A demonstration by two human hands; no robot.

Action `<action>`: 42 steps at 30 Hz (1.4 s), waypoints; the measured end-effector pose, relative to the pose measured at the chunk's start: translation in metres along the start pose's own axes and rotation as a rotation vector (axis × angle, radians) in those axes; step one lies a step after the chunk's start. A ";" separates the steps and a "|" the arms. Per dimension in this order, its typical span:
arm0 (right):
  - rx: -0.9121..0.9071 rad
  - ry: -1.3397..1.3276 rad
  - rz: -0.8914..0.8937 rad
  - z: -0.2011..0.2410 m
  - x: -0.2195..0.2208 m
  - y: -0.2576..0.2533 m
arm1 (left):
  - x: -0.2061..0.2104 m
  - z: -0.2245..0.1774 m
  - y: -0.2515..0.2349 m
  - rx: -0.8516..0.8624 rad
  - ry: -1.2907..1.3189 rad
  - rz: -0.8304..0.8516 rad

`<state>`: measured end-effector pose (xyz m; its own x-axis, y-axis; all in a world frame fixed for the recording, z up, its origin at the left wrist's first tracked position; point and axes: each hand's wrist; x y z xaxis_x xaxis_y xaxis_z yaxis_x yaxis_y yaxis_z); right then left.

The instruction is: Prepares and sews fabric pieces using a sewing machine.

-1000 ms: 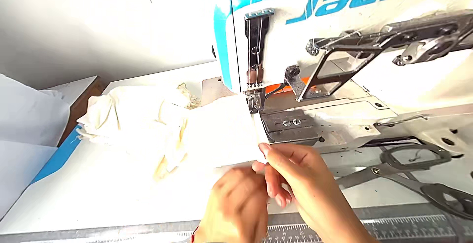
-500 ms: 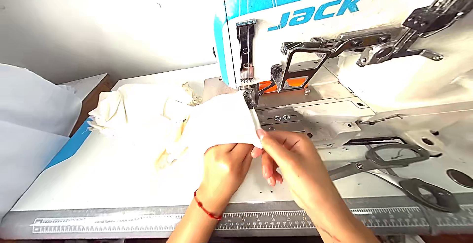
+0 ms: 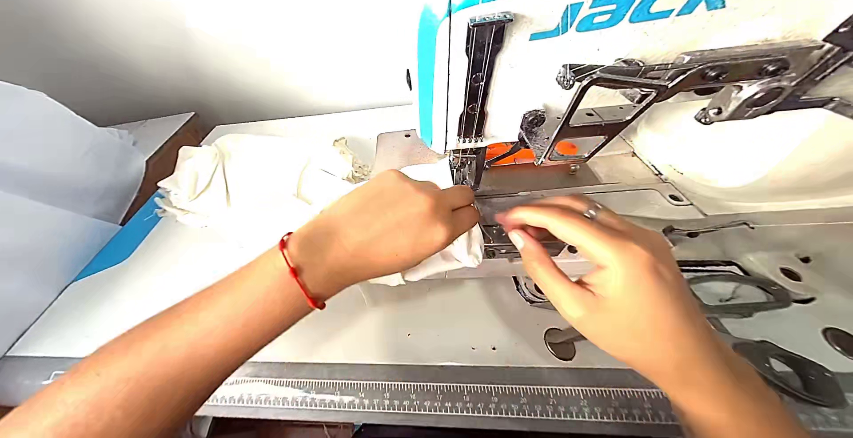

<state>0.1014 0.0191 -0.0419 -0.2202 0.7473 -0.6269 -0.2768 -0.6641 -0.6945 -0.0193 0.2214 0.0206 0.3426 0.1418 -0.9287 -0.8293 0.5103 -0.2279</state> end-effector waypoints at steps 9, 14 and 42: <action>-0.220 -0.280 0.424 -0.017 0.008 -0.039 | -0.032 0.025 0.019 -0.062 0.027 -0.054; -0.034 -0.483 0.433 0.003 0.006 -0.032 | -0.039 0.015 0.006 -0.025 0.241 0.003; -0.022 -0.538 0.175 0.013 0.034 0.011 | -0.028 0.010 0.004 0.005 0.031 0.007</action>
<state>0.0783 0.0376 -0.0661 -0.7085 0.5272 -0.4691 -0.1748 -0.7751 -0.6072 -0.0278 0.2282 0.0486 0.3227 0.1186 -0.9390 -0.8291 0.5141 -0.2200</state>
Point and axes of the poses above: each hand's wrist, its own y-axis away from the middle knuckle, its own x-axis out of the palm, z = x × y, and after that the axes turned 6 degrees about z, right-handed
